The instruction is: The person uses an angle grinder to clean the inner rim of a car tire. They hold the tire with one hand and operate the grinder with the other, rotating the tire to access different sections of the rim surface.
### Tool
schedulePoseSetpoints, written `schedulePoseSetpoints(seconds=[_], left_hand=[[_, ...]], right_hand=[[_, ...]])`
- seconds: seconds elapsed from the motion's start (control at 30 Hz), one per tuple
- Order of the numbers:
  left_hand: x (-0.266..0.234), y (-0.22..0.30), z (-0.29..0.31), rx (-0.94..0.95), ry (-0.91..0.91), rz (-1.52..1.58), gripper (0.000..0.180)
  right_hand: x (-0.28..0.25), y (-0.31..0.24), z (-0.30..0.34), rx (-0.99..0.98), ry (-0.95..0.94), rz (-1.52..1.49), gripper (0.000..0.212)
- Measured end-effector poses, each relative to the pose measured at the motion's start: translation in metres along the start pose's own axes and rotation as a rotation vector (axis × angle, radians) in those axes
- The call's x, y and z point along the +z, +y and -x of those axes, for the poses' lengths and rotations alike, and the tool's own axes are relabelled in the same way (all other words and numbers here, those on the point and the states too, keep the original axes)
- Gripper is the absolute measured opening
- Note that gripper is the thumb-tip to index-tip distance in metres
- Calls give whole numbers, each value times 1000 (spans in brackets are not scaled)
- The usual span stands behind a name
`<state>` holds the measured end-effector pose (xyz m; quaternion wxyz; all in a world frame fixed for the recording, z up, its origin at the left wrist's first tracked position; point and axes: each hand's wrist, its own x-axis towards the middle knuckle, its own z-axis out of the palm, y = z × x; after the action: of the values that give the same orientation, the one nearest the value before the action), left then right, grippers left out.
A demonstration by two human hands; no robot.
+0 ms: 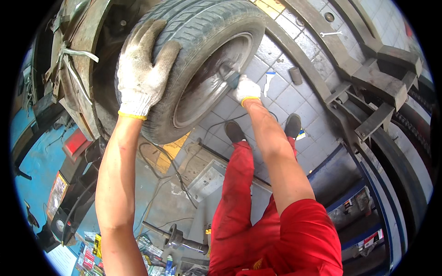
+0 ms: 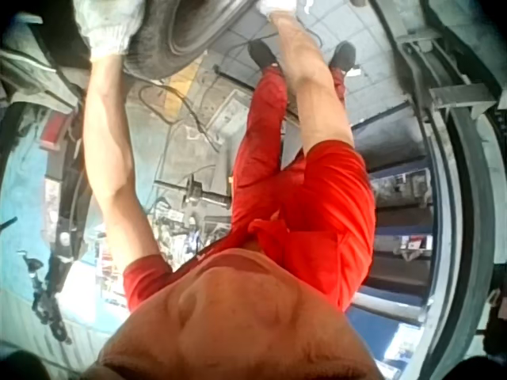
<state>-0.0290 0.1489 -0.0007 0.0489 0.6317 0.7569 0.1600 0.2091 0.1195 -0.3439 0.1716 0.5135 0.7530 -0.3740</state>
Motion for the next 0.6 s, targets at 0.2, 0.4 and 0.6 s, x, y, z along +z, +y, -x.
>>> schedulePoseSetpoints(seconds=[0.2,0.4,0.6], left_hand=[[-1,0,-2,4,-41,-61,52],[-4,3,-3,-12,-41,-69,52],[4,-10,-1,-96,71,11,51]], right_hand=[[-21,-6,-13,-27,47,-1,47],[-20,-18,-18,33,14,-64,52],[-20,-47,-18,-54,-263,36,53]])
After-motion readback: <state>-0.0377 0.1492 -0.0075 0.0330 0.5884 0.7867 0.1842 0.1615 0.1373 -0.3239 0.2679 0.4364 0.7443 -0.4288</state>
